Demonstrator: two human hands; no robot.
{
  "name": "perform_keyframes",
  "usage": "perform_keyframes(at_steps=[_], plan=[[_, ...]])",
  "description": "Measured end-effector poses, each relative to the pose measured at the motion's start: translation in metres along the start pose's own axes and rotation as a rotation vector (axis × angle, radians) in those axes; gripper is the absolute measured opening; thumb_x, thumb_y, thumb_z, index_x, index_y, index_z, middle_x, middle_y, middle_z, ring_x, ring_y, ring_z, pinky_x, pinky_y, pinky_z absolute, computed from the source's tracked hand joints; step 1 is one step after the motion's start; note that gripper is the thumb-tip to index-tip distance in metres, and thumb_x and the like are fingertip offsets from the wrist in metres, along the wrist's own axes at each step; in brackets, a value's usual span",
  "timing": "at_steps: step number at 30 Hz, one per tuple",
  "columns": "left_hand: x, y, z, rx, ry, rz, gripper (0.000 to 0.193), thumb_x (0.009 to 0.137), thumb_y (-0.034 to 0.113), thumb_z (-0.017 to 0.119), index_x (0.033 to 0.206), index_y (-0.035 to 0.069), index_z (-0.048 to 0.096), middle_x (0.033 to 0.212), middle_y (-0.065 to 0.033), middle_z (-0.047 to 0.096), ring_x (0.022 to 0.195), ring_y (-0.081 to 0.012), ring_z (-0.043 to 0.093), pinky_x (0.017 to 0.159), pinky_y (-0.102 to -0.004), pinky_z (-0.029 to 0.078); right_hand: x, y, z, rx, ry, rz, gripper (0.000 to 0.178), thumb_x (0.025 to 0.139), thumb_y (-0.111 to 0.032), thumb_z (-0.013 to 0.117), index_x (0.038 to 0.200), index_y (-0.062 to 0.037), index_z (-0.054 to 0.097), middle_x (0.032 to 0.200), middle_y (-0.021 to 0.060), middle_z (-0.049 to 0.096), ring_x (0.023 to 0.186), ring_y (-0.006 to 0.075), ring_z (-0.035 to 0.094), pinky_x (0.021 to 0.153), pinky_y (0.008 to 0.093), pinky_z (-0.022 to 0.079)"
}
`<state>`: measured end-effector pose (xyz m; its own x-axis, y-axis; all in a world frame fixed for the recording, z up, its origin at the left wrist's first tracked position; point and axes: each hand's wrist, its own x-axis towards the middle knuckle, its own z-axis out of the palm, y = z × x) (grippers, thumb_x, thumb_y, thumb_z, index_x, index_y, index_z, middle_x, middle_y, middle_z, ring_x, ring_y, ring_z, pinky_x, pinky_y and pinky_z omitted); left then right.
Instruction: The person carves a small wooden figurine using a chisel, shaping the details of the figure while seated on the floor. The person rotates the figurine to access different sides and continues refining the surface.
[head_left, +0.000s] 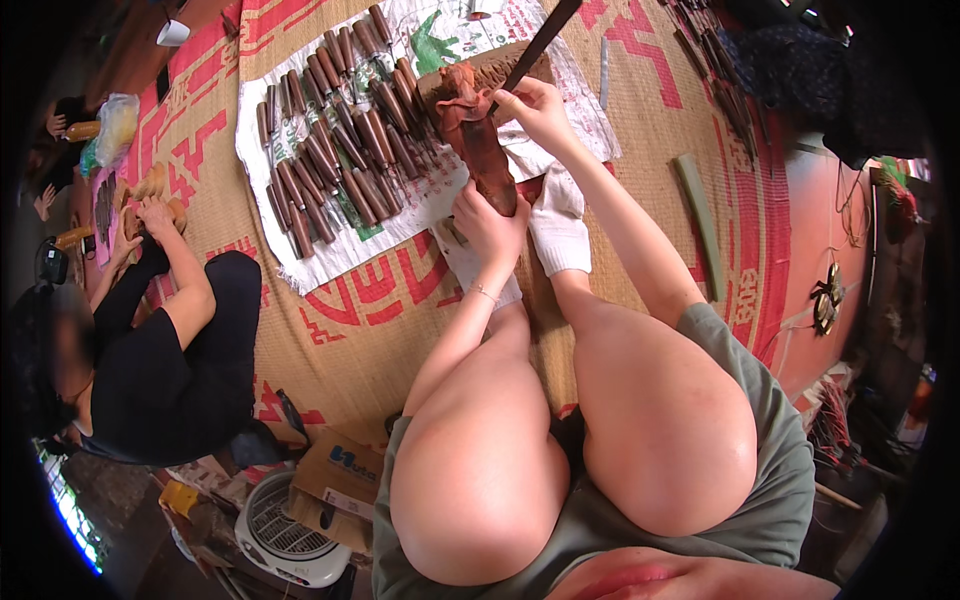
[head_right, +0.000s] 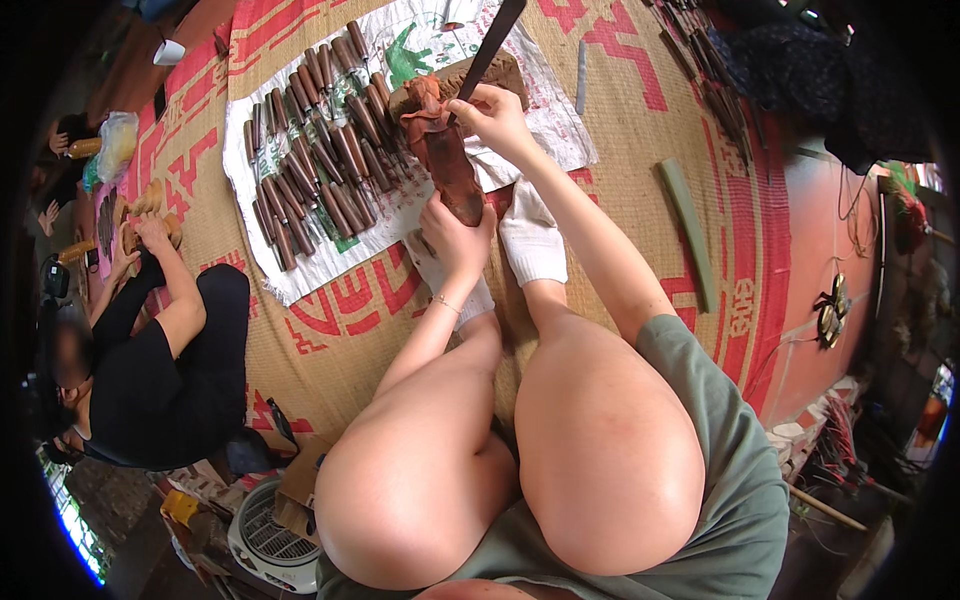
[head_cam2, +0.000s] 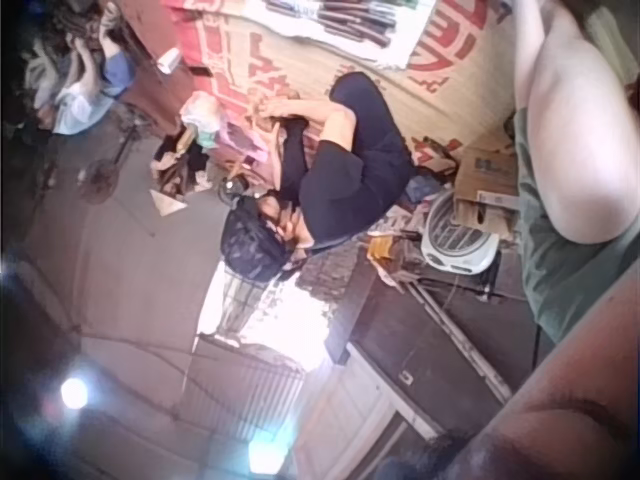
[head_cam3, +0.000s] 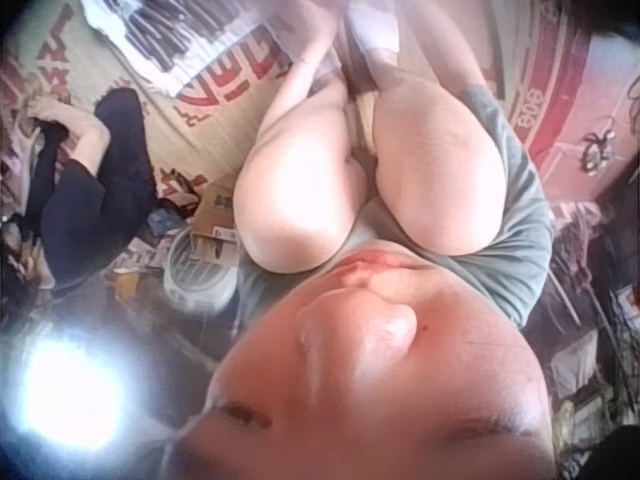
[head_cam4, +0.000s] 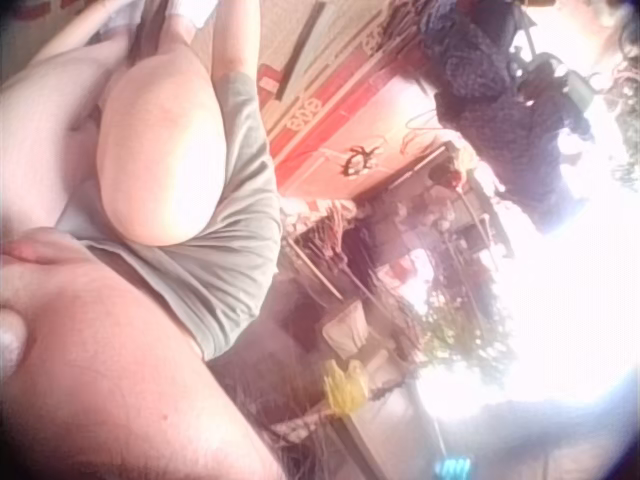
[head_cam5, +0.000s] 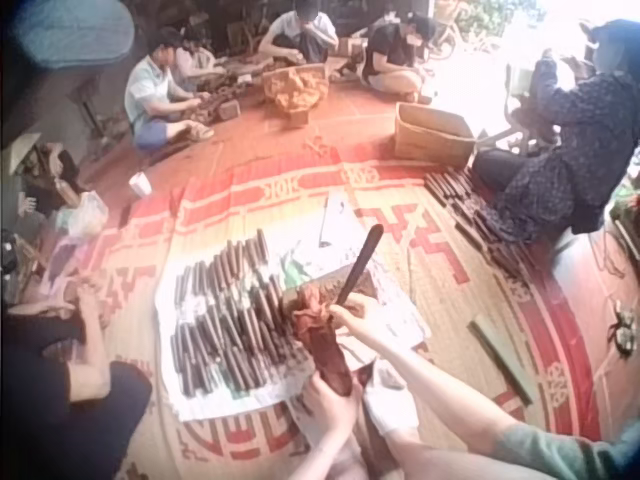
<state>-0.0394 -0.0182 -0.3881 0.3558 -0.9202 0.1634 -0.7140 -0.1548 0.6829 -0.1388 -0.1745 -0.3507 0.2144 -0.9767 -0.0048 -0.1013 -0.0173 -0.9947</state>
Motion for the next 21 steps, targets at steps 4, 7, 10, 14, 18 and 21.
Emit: perform_keyframes(at_steps=[4,7,10,14,18,21], plan=[[0.0,0.002,-0.001,-0.003,0.005,0.006,0.071,0.069,0.029,0.076,0.121,-0.005,0.042,0.111,-0.0244,0.05,0.106,-0.0424,0.046,0.089,-0.0524,0.037,-0.011,-0.004,-0.002,0.118,0.095,-0.042,0.015,0.088,-0.01,0.068,0.096,0.0013,0.065,0.085,0.0041,0.068,0.079,0.0094,0.063,0.071,0.0259,0.053],[-0.001,0.001,-0.001,0.006,0.031,0.03,0.067,0.069,0.027,0.075,0.12,-0.003,0.043,0.11,-0.0226,0.05,0.104,-0.0412,0.048,0.084,-0.0521,0.039,-0.021,-0.004,-0.004,0.209,0.144,-0.041,0.013,0.084,-0.005,0.07,0.093,0.0013,0.063,0.082,0.0056,0.068,0.077,0.0112,0.066,0.069,0.0261,0.056],[0.0,-0.001,0.0,0.005,0.034,0.034,0.068,0.069,0.028,0.075,0.12,-0.003,0.043,0.109,-0.0225,0.05,0.103,-0.0411,0.048,0.084,-0.052,0.039,-0.03,-0.002,-0.009,0.22,0.121,-0.042,0.01,0.083,-0.001,0.07,0.087,0.0018,0.061,0.082,0.007,0.068,0.076,0.0133,0.068,0.067,0.0266,0.058],[0.001,-0.002,-0.003,-0.001,0.019,0.022,0.068,0.069,0.029,0.075,0.12,-0.003,0.043,0.108,-0.0221,0.051,0.103,-0.0409,0.048,0.084,-0.0518,0.039,-0.033,0.004,-0.007,0.152,0.069,-0.033,0.011,0.083,-0.001,0.068,0.079,0.0015,0.058,0.079,0.0069,0.067,0.074,0.0128,0.068,0.065,0.024,0.056],[0.0,0.002,-0.004,-0.029,-0.035,-0.007,0.072,0.069,0.03,0.077,0.12,-0.007,0.042,0.11,-0.0257,0.05,0.105,-0.0428,0.046,0.09,-0.0519,0.037,-0.029,0.007,0.0,0.127,0.055,0.003,0.012,0.084,-0.004,0.066,0.079,0.001,0.056,0.075,0.0055,0.065,0.075,0.0126,0.069,0.065,0.0234,0.056],[0.0,0.001,-0.004,-0.018,-0.019,-0.011,0.072,0.069,0.03,0.077,0.12,-0.007,0.042,0.11,-0.0256,0.05,0.105,-0.0426,0.046,0.09,-0.0518,0.037,-0.028,-0.001,0.011,0.261,0.023,0.12,0.012,0.085,-0.003,0.064,0.086,-0.0003,0.052,0.081,0.0079,0.064,0.08,0.0181,0.071,0.066,0.0266,0.058]])
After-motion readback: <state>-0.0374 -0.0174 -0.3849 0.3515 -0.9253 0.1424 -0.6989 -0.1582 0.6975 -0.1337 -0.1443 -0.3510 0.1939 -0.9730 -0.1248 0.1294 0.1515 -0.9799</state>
